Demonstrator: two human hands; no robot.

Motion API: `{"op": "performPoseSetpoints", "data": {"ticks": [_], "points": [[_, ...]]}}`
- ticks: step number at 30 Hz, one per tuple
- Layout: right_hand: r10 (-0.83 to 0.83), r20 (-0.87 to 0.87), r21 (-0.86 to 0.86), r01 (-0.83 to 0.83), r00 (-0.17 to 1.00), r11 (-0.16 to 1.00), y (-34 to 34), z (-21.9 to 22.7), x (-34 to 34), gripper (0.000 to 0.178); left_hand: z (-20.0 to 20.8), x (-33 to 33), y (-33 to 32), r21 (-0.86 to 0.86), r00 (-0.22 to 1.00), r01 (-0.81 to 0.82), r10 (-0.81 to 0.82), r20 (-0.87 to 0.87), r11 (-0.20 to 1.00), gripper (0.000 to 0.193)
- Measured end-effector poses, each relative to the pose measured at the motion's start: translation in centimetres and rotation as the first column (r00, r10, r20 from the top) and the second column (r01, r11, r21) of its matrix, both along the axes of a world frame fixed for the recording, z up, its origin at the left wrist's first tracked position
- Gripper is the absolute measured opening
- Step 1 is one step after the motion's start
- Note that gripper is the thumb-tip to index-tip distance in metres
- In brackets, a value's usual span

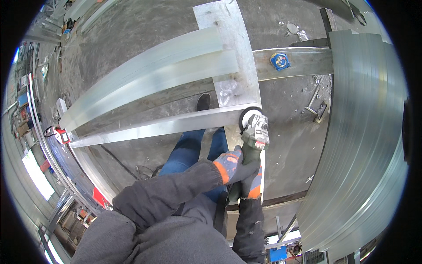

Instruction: The person welds joints on a rectangular metal frame using a welding torch, then grinds the welds with an angle grinder. The person repositions the frame to access different sides and continues welding and grinding.

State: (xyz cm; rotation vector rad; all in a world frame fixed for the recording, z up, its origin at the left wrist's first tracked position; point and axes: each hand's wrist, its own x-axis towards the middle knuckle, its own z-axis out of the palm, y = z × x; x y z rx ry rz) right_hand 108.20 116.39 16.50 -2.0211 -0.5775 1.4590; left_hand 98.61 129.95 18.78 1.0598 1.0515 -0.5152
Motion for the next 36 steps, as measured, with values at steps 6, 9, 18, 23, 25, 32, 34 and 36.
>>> {"op": "performPoseSetpoints", "data": {"ticks": [6, 9, 18, 23, 25, 32, 34, 36], "points": [[-0.031, 0.022, -0.002, 0.031, 0.999, 1.000, -1.4, -0.4, -1.0, 0.054, -0.1, -0.7, -1.1, -0.063, 0.999, 0.049, -0.047, 0.021, 0.997, 0.090], [-0.211, 0.024, 0.039, 0.210, 0.977, 0.977, -1.0, -1.7, -0.4, 0.052, -1.6, 0.5, -1.1, -0.041, 0.981, -0.094, 0.100, 0.168, 0.995, 0.077], [-0.048, 0.300, 0.048, 0.035, 0.953, 0.998, -0.2, -3.9, 2.3, 0.048, -6.1, 2.3, -3.0, 0.041, 0.879, -0.378, 0.345, 0.328, 0.925, 0.064], [-0.229, 0.181, 0.169, 0.199, 0.956, 0.965, 0.4, -4.1, 1.7, 0.052, -7.1, 2.0, -3.2, -0.097, 0.837, -0.402, 0.408, 0.364, 0.911, 0.066], [-0.295, 0.148, 0.174, 0.269, 0.944, 0.947, 0.6, -4.2, 1.4, 0.054, -7.1, 2.0, -3.0, -0.105, 0.828, -0.416, 0.424, 0.367, 0.903, 0.069], [-0.176, 0.271, 0.145, 0.141, 0.946, 0.979, 0.4, -4.5, 1.7, 0.062, -6.4, 1.6, -2.3, -0.174, 0.780, -0.455, 0.485, 0.395, 0.873, 0.069], [-0.169, 0.302, 0.151, 0.128, 0.938, 0.980, 0.3, -4.8, 1.7, 0.064, -6.2, 1.5, -2.1, -0.175, 0.785, -0.451, 0.482, 0.388, 0.875, 0.069], [-0.203, 0.327, 0.161, 0.158, 0.923, 0.974, 0.2, -5.0, 1.8, 0.067, -6.1, 1.5, -1.8, -0.164, 0.807, -0.422, 0.452, 0.379, 0.892, 0.069]]}}
